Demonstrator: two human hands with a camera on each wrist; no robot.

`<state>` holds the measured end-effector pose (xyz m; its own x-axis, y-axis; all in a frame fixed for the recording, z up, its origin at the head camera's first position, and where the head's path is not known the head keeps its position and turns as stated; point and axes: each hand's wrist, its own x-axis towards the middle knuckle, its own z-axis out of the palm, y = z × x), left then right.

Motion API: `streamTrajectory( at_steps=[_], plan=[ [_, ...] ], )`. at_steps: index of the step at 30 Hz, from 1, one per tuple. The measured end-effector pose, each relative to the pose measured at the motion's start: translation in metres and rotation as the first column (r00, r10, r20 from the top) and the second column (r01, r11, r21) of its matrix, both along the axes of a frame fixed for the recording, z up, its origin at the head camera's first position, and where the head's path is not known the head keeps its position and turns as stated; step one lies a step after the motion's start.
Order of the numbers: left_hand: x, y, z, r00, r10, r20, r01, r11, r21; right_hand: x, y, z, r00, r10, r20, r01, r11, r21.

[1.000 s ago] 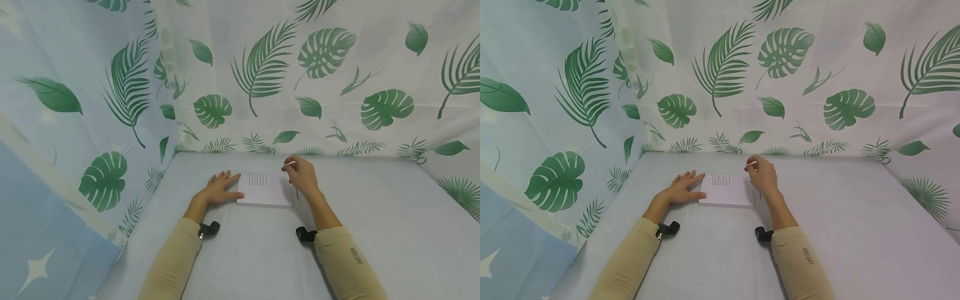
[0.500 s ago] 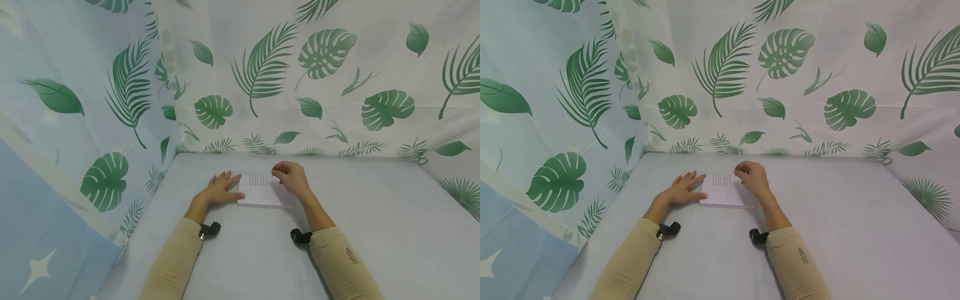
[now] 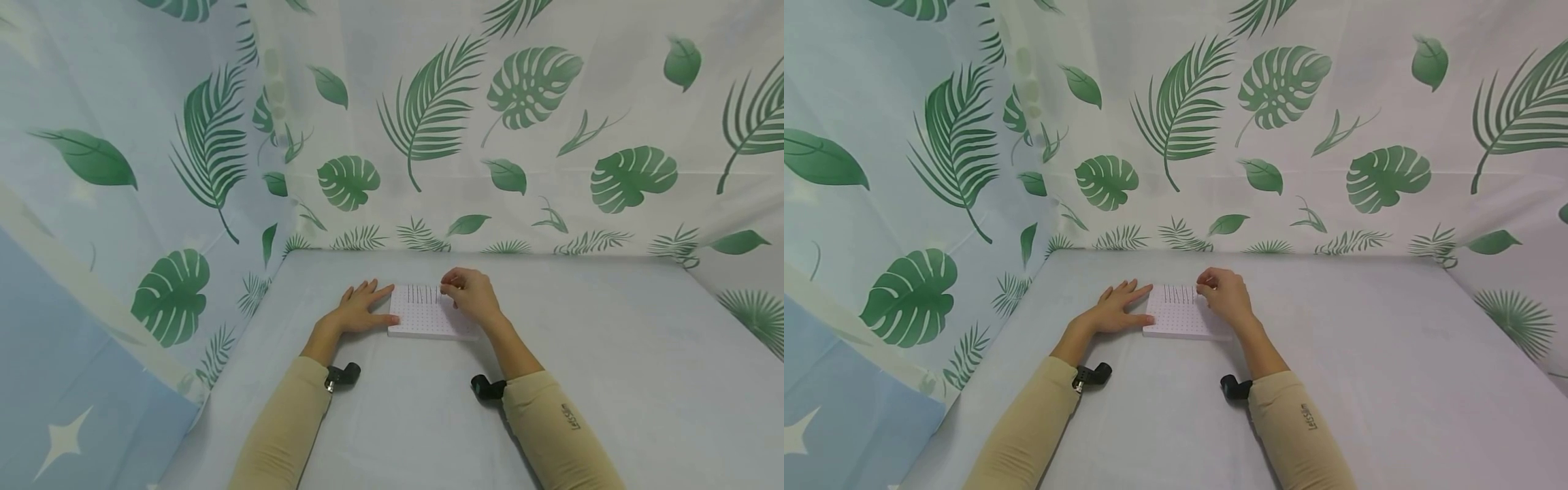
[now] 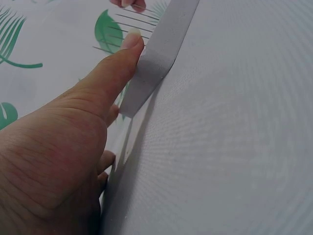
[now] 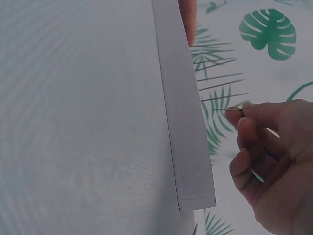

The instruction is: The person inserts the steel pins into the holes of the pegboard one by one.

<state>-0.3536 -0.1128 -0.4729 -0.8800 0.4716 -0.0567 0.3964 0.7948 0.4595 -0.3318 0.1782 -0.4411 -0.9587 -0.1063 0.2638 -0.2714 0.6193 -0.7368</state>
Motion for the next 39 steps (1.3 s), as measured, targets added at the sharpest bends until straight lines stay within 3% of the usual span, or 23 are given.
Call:
streamTrajectory(
  at_steps=[8,17,30,39],
  plan=[
    [0.000,0.000,0.000,1.000,0.004,0.004,-0.004,1.000,0.005,0.000,0.000,-0.003,0.999,0.024,0.033,-0.025,0.998,0.056],
    [0.000,0.001,0.001,1.000,0.003,0.000,-0.003,1.000,0.000,-0.002,0.000,-0.010,1.000,-0.005,-0.006,0.006,0.991,0.134],
    [0.000,0.000,0.000,1.000,0.005,-0.006,-0.005,1.000,-0.014,-0.001,-0.002,-0.008,1.000,0.008,-0.030,-0.002,0.978,0.211],
    [0.002,0.001,0.003,1.000,0.001,-0.003,-0.001,1.000,-0.015,-0.001,-0.001,-0.009,1.000,0.014,0.010,-0.016,0.983,0.183]
  ],
)
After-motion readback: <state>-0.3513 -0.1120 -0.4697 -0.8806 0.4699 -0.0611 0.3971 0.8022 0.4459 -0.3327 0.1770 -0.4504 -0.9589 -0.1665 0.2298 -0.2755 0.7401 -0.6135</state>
